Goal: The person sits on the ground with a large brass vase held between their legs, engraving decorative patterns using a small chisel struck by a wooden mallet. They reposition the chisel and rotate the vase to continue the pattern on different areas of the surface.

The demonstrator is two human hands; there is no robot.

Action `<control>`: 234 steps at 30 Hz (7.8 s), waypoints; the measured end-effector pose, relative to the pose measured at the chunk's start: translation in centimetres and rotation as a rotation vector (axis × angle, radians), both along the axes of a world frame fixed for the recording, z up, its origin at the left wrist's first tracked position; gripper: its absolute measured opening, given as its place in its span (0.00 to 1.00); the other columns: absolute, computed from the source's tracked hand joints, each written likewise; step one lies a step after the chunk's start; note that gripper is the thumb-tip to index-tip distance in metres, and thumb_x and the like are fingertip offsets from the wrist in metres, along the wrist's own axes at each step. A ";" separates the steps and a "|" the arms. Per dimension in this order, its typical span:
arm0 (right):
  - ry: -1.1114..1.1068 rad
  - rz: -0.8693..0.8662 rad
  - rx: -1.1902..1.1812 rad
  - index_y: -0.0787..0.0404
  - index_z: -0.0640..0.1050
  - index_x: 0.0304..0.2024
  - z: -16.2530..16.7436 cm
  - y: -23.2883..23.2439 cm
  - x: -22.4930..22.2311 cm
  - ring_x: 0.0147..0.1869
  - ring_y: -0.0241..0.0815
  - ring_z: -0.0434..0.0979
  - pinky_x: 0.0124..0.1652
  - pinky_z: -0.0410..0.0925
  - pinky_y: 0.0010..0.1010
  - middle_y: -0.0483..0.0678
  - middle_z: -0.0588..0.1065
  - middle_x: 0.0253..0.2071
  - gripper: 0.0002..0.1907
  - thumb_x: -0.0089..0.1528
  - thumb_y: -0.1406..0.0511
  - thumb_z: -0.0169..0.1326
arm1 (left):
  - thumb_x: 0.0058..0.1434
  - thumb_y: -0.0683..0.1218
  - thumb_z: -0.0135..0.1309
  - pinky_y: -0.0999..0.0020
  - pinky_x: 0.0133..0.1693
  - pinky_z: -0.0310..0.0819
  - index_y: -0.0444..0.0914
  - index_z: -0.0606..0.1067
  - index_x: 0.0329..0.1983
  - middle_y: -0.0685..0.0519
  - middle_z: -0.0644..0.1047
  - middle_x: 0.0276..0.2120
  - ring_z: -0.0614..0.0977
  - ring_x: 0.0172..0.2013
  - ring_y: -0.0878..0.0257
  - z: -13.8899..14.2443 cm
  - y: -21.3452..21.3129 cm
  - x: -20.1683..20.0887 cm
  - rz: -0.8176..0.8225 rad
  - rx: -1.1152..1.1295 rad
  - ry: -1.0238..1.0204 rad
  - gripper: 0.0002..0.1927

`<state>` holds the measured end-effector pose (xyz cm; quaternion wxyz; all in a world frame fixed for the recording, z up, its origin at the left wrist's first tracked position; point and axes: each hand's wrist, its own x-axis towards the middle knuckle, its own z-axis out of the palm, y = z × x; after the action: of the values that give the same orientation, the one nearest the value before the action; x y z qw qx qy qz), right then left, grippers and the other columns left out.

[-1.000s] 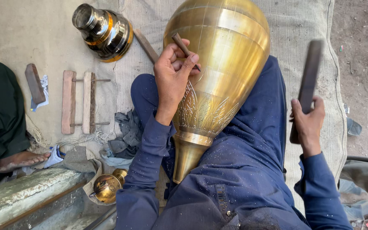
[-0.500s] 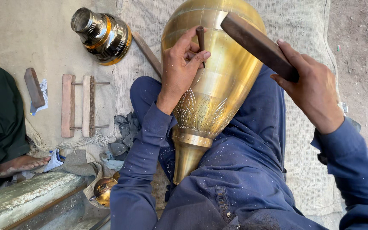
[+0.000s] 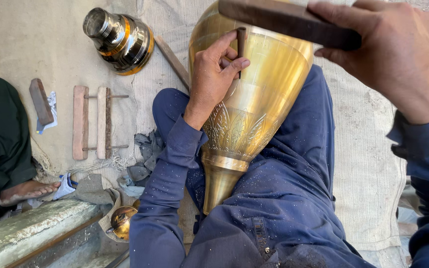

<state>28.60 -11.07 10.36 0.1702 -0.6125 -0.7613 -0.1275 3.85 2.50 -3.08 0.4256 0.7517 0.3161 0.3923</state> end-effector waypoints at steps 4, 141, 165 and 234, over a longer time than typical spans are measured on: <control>-0.022 0.002 0.004 0.57 0.80 0.63 1.1 0.5 -1.1 0.37 0.52 0.79 0.33 0.70 0.41 0.55 0.80 0.44 0.31 0.59 0.61 0.72 | 0.62 0.40 0.67 0.75 0.29 0.82 0.40 0.72 0.65 0.54 0.83 0.30 0.85 0.27 0.71 0.6 0.0 0.0 -0.014 -0.008 0.033 0.29; -0.117 0.071 -0.081 0.52 0.79 0.65 3.5 0.6 -5.3 0.27 0.47 0.76 0.26 0.67 0.36 0.47 0.77 0.34 0.31 0.59 0.58 0.68 | 0.63 0.40 0.65 0.71 0.30 0.79 0.34 0.73 0.63 0.50 0.82 0.29 0.84 0.28 0.67 1.3 -7.0 -0.5 0.246 -0.018 -0.038 0.25; -0.088 0.103 -0.010 0.55 0.78 0.67 3.5 0.1 -5.5 0.30 0.47 0.76 0.29 0.68 0.36 0.48 0.74 0.34 0.30 0.62 0.59 0.66 | 0.63 0.41 0.65 0.71 0.30 0.80 0.35 0.73 0.63 0.50 0.82 0.30 0.84 0.28 0.65 0.7 -8.1 -0.4 0.267 -0.010 -0.024 0.25; 0.889 -0.484 -0.266 0.56 0.71 0.70 -15.4 -10.2 -0.3 0.40 0.49 0.83 0.41 0.74 0.38 0.60 0.81 0.41 0.36 0.62 0.63 0.70 | 0.61 0.43 0.66 0.65 0.35 0.79 0.45 0.73 0.62 0.51 0.84 0.30 0.86 0.28 0.61 3.7 -0.6 3.7 -0.345 0.146 0.312 0.26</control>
<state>28.26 -21.29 -5.05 0.3635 -0.7822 -0.4617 0.2069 7.54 1.93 0.57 0.3771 0.8748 0.2156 0.2147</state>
